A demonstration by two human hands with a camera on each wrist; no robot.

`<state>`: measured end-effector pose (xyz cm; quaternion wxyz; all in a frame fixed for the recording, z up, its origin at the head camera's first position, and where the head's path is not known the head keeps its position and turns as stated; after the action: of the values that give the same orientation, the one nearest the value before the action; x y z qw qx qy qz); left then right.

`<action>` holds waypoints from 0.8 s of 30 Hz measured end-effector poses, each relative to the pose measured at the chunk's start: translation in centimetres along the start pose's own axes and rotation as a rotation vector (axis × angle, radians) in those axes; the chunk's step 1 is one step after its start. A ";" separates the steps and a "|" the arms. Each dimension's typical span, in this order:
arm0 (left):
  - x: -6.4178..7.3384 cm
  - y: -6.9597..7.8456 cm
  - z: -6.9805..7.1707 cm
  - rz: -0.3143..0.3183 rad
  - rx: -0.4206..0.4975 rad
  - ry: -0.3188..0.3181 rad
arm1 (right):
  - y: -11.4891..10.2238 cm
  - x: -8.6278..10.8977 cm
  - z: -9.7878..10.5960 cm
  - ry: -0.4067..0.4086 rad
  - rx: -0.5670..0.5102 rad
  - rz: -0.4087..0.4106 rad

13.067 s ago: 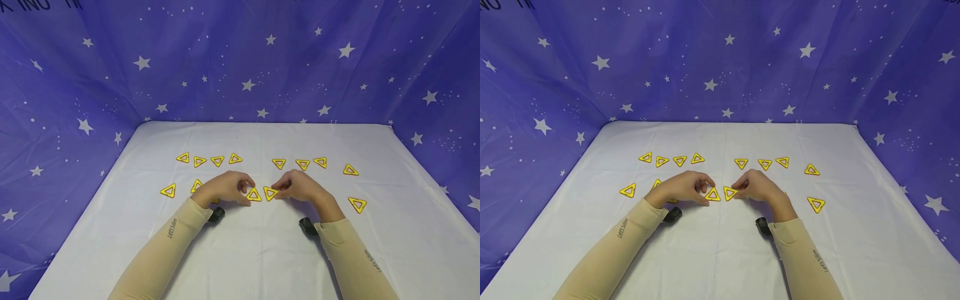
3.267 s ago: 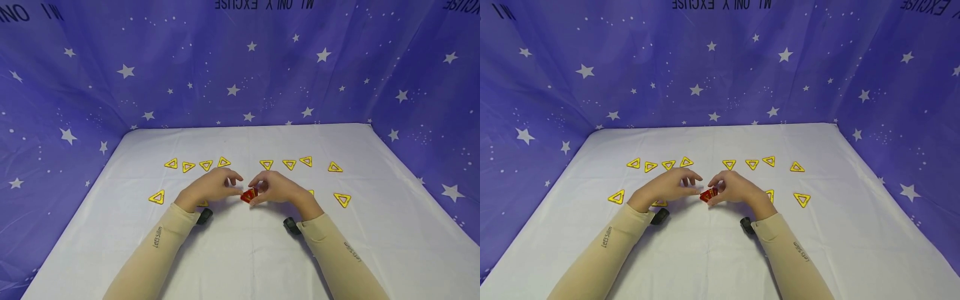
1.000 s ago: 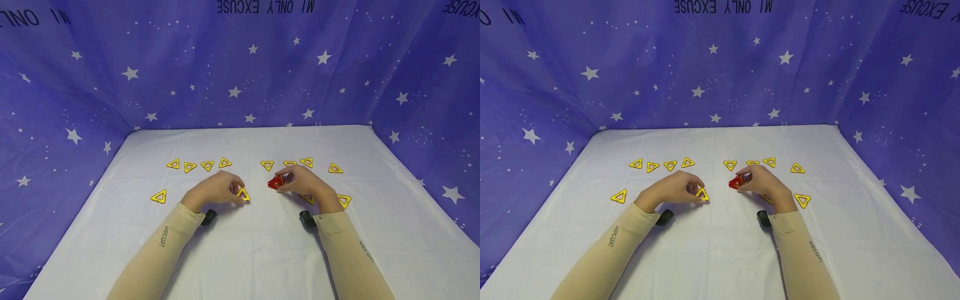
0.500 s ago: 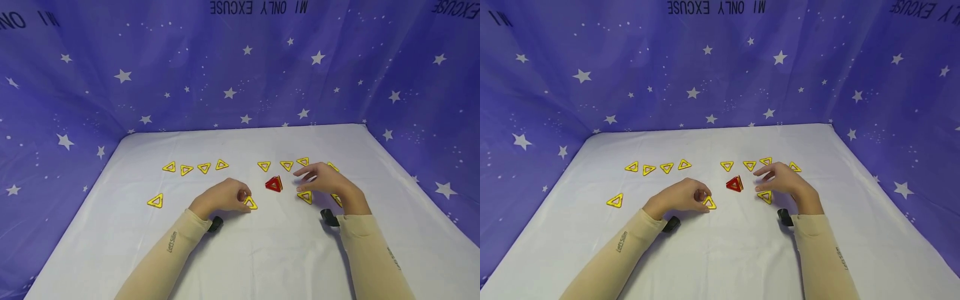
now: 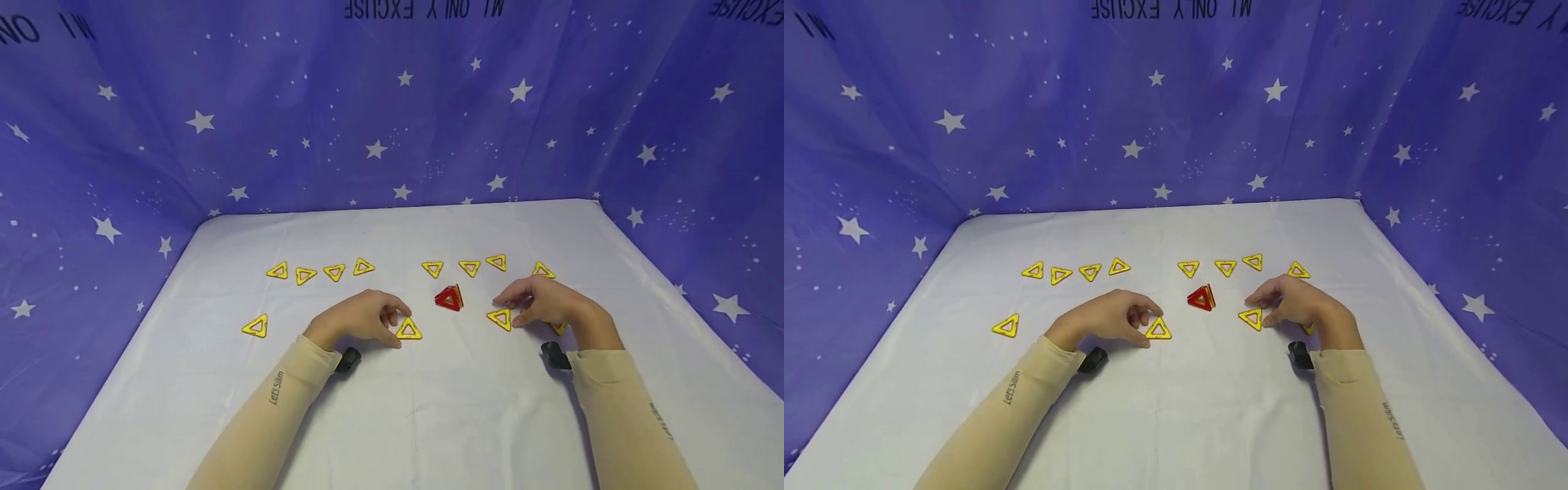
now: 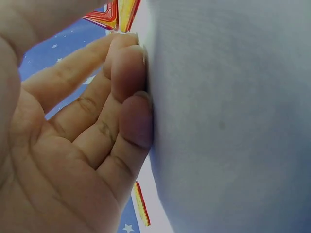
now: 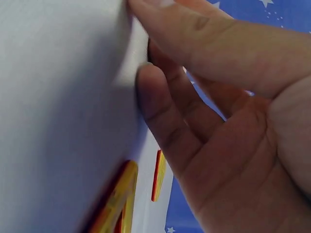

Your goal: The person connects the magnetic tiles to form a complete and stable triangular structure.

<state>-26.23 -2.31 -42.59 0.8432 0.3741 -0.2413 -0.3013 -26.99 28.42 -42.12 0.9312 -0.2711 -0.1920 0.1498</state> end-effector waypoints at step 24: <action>-0.1 -0.1 -0.3 -0.019 -0.014 0.004 | -1.3 0.0 -0.4 0.038 -0.045 0.045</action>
<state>-26.15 -2.16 -42.82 0.8435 0.3711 -0.2338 -0.3100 -26.56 27.21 -41.73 0.9247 -0.2991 -0.1717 0.1610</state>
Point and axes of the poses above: each hand's wrist, its own x-axis away from the middle knuckle, its own z-axis out of the back of the hand, y = z × x, the point moved 7 cm from there along -x, towards the middle knuckle, and after that the axes turned 8 degrees about x, right-handed, at the moved point
